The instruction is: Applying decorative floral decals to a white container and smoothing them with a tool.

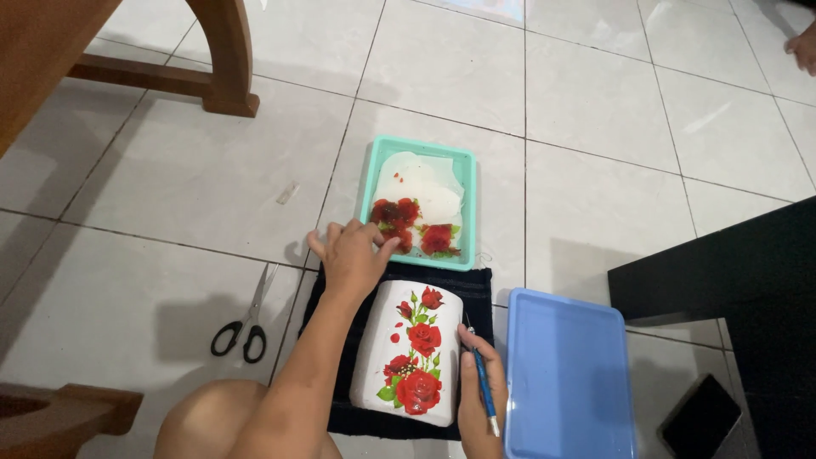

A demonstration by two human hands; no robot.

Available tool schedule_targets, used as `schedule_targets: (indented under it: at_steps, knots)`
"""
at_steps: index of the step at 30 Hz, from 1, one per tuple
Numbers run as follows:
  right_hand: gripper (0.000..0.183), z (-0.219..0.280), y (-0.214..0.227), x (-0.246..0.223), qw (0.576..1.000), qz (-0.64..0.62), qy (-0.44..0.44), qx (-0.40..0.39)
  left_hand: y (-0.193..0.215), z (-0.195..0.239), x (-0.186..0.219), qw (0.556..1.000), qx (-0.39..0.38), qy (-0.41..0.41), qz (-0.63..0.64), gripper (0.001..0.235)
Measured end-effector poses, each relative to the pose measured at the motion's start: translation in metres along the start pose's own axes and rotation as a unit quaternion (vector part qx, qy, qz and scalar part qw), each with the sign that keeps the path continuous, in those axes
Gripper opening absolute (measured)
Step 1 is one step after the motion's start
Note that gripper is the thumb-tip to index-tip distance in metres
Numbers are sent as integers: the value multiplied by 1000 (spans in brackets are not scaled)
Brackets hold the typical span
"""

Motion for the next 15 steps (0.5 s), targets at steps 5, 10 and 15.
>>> schedule_targets:
  at_steps: [5,10,15]
  knots:
    - [30,-7,-4,5,994,-99,19,28,9,12,22,972,-174,-43,151,28]
    - [14,-12,-10,-11,988,-146,12,39,7,26,33,935,-323,-49,137,38]
    - [20,-28,-19,-15,981,-174,-59,67,3,22,25,920,-367,0,135,20]
Point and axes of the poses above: each hand's wrist, its own z-axis away from the middle knuckle, its own y-axis out of the back of the hand, x = y × z, the point moved 1 cm from there along -z, towards the middle knuckle, and after that the axes turned 11 degrees about x, right-handed, at the moved point
